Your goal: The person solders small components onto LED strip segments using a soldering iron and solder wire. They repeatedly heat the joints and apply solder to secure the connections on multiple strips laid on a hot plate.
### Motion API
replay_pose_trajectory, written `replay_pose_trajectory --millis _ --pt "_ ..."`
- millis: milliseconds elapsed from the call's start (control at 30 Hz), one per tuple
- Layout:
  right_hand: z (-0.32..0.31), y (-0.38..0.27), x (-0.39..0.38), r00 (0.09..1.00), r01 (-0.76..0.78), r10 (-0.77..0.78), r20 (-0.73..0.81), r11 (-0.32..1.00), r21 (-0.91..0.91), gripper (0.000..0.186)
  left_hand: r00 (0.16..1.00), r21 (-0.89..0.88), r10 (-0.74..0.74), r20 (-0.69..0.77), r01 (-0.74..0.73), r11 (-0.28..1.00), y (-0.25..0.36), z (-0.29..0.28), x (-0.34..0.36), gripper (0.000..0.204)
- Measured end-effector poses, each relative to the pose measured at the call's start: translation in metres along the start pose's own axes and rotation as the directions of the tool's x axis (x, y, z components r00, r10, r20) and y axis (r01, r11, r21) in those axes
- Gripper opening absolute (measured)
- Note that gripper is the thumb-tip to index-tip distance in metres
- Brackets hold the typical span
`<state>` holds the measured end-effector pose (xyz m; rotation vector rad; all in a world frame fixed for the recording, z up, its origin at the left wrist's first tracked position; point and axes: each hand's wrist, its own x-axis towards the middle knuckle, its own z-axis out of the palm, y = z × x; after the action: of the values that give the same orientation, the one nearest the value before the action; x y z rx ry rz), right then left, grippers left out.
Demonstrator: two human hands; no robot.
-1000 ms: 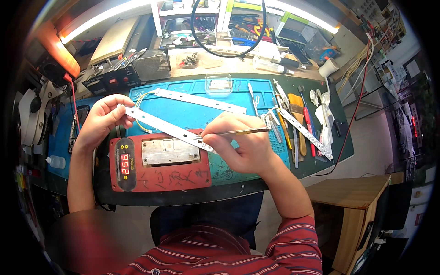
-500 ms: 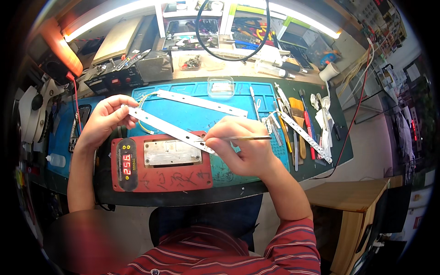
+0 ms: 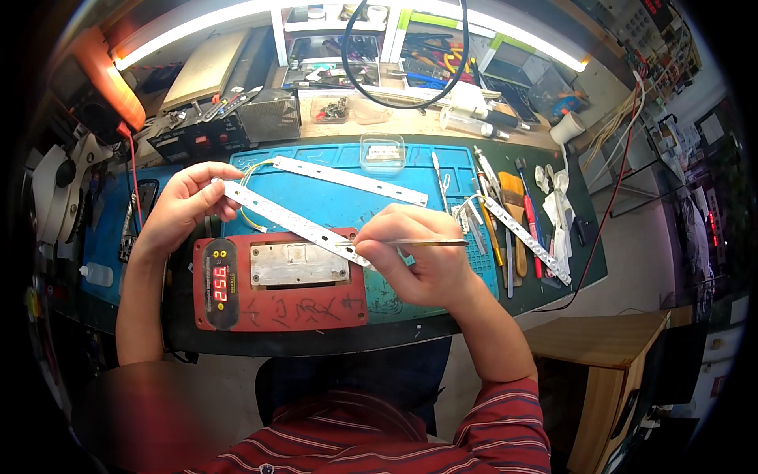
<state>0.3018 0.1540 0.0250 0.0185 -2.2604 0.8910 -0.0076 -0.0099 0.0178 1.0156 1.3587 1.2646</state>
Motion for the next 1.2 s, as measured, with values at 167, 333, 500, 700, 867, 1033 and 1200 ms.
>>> replay_pose_trajectory --millis 167,333,500,700,867,1033,1200 --pt "0.001 0.001 0.000 1.000 0.000 0.001 -0.008 1.000 0.015 0.007 1.000 -0.005 0.005 -0.011 -0.005 1.000 0.000 0.001 0.000 0.034" --pt "0.002 0.000 0.001 1.000 -0.001 0.001 -0.006 1.000 0.011 0.007 0.998 -0.030 0.037 -0.044 -0.038 0.999 -0.003 0.005 0.002 0.034" --pt "0.003 0.000 0.001 1.000 -0.007 0.007 -0.011 1.000 0.016 0.006 0.996 -0.064 0.036 -0.078 -0.041 0.997 -0.004 0.007 0.004 0.036" --pt "0.003 -0.001 0.001 1.000 -0.024 0.025 -0.006 0.999 0.039 0.005 0.995 -0.077 0.054 -0.088 -0.061 0.995 -0.005 0.008 0.005 0.039" --pt "0.005 0.000 0.000 0.999 -0.041 0.041 -0.009 0.998 0.056 0.005 0.988 -0.036 0.043 -0.151 -0.049 0.998 -0.007 0.009 0.005 0.044" --pt "0.008 -0.001 -0.002 0.996 -0.070 0.070 -0.046 0.997 0.019 0.017 0.987 0.123 0.082 -0.140 -0.065 0.990 -0.007 0.003 0.003 0.047" --pt "0.007 -0.001 -0.001 0.997 -0.051 0.051 -0.066 0.999 0.004 0.010 0.990 0.131 0.040 -0.133 -0.023 0.991 0.001 0.002 0.002 0.044"
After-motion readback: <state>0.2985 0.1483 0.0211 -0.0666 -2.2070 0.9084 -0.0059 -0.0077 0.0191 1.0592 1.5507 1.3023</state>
